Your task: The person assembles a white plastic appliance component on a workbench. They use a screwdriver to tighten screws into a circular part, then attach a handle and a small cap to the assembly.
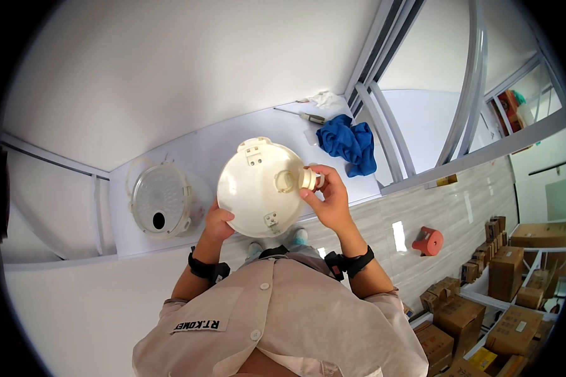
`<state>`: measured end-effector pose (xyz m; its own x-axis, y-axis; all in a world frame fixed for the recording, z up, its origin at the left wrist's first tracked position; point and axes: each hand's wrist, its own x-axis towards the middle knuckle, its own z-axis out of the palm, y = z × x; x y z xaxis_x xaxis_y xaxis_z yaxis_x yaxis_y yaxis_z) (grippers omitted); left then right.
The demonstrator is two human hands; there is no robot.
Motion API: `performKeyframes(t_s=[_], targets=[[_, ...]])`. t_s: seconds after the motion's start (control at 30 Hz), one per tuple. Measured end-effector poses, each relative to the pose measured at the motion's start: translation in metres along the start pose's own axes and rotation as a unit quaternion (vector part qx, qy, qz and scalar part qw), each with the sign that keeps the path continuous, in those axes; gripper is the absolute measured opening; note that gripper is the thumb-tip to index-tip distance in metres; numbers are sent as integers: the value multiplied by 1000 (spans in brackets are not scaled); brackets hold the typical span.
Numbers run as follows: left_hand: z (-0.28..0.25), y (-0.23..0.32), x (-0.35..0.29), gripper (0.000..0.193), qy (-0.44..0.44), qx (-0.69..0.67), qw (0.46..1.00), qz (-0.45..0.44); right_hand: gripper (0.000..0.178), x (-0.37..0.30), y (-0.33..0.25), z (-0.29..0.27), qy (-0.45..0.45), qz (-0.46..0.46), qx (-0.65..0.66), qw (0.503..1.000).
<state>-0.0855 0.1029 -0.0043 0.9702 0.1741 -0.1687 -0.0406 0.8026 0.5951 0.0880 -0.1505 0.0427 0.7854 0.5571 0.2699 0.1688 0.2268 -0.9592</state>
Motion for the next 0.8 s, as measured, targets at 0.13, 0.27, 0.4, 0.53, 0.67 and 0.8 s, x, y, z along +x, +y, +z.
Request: performKeyframes(t_s=[0.13,0.27,0.4,0.53,0.67,0.8], targets=[[8,9,-3,86,42,12,999,3,42,4,-3,-4,27,69,102,992],[-10,-2,5,87,77,43,996,-3,40,7,1,-12,49,119,79,988],[-29,-14,19,84,66,66,995,-35,33,1,24,-17,66,208,6,976],[-44,-29,28,79,100,48,993,-36,30,-2,39,-25,41,263,-7,964],[-52,-37,33,73,103,-16,993,-60,27,-6,49,-21,30,265,-72,961],[-41,-42,44,69,84,65,994,-39,26,-10,70,-28,81,272,-69,956]])
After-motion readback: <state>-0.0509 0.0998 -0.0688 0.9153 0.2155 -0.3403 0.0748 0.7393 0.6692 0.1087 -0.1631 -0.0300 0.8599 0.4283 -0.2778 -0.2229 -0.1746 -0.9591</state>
